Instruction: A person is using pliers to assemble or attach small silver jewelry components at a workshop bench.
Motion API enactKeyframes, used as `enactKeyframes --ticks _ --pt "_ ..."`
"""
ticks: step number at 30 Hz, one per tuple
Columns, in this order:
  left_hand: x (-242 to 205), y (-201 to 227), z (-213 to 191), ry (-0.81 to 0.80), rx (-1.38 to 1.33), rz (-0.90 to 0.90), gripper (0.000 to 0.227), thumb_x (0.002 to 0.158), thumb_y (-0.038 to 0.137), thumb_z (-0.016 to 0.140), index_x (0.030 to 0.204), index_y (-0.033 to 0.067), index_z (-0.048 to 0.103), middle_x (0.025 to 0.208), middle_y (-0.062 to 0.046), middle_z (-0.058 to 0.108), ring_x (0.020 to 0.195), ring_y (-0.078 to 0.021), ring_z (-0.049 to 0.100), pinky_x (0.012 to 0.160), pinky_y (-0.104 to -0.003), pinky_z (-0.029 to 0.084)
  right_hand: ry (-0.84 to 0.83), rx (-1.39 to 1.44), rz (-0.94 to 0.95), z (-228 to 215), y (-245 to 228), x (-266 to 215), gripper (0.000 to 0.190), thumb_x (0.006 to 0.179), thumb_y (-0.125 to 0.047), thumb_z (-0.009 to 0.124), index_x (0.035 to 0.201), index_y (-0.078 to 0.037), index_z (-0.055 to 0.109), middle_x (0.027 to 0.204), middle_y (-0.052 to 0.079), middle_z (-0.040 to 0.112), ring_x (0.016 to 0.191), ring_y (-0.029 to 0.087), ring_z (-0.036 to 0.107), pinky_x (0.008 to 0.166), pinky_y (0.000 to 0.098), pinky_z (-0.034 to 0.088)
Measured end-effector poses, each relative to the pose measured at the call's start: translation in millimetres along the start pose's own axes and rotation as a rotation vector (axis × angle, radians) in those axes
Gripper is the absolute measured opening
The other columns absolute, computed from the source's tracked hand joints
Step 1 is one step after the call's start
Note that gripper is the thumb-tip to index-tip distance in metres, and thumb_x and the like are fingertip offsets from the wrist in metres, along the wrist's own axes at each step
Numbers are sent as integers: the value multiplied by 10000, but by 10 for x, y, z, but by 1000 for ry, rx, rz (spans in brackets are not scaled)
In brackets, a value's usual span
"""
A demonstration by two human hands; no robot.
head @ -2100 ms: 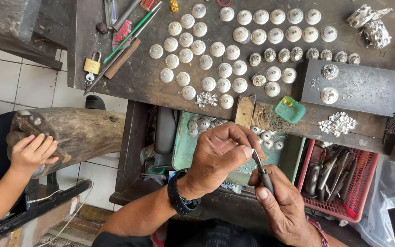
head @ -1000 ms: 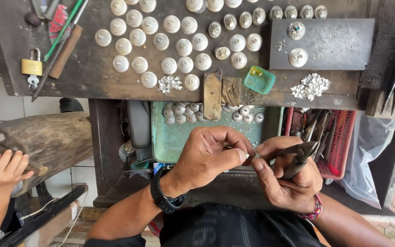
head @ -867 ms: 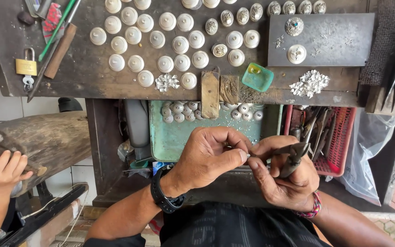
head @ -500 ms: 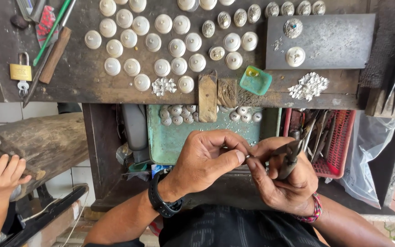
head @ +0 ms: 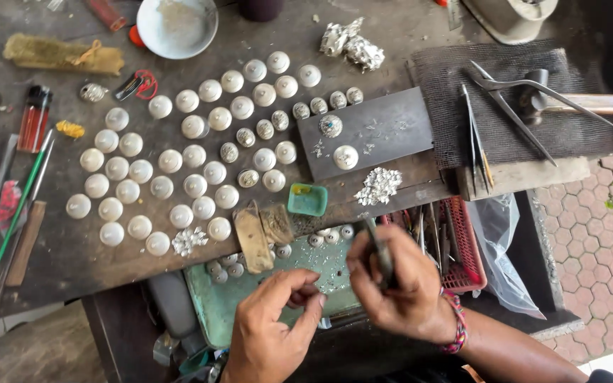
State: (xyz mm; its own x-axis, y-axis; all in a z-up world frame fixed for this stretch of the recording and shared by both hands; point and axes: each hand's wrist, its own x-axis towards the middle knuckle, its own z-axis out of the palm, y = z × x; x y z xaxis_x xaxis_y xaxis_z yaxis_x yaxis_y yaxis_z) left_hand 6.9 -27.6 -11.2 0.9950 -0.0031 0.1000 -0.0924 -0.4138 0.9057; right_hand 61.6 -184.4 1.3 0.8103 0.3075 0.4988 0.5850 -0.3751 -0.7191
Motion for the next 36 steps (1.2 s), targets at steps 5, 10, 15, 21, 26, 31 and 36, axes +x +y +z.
enactKeyframes --ticks 5,10,15,21,26,31,36 --pt "2 -76 67 -12 82 35 179 726 150 653 887 81 616 715 -20 645 616 -126 624 558 -237 542 157 -257 65 -115 270 87 117 805 14 573 774 -41 474 654 12 469 532 118 423 517 237 371" --pt "20 -120 109 14 117 74 163 742 151 634 888 82 613 714 -22 637 599 -109 635 544 -231 537 204 -371 186 -113 390 104 111 815 43 614 845 -38 545 653 -20 461 573 117 450 565 248 399" --pt "65 -130 114 44 141 90 131 745 142 617 864 87 620 697 -7 637 586 -112 625 530 -247 515 186 -361 178 -107 435 116 191 818 52 594 741 -40 445 757 29 582 601 132 518 530 244 392" --pt "89 -138 122 67 131 140 65 735 118 640 772 81 602 690 -21 644 567 -143 614 492 -257 508 191 -351 247 -109 427 111 178 824 46 596 752 -30 452 774 38 576 596 136 486 580 254 389" --pt "89 -155 111 44 142 189 46 760 135 629 760 100 598 599 7 572 471 -144 503 446 -256 436 203 -354 261 -104 390 115 243 822 66 604 704 -39 420 761 44 560 639 147 516 606 258 399" --pt "199 -35 -32 26 148 279 56 804 87 576 768 44 574 620 -59 554 484 -206 489 454 -297 418 181 -237 238 -67 322 52 276 844 68 573 676 -21 373 824 159 566 746 241 556 721 326 401" --pt "108 -13 -123 6 51 287 73 827 5 565 762 27 541 643 -81 558 513 -225 517 492 -335 414 241 -63 526 38 240 -183 144 1053 98 564 979 54 448 853 94 441 760 141 413 779 217 346"
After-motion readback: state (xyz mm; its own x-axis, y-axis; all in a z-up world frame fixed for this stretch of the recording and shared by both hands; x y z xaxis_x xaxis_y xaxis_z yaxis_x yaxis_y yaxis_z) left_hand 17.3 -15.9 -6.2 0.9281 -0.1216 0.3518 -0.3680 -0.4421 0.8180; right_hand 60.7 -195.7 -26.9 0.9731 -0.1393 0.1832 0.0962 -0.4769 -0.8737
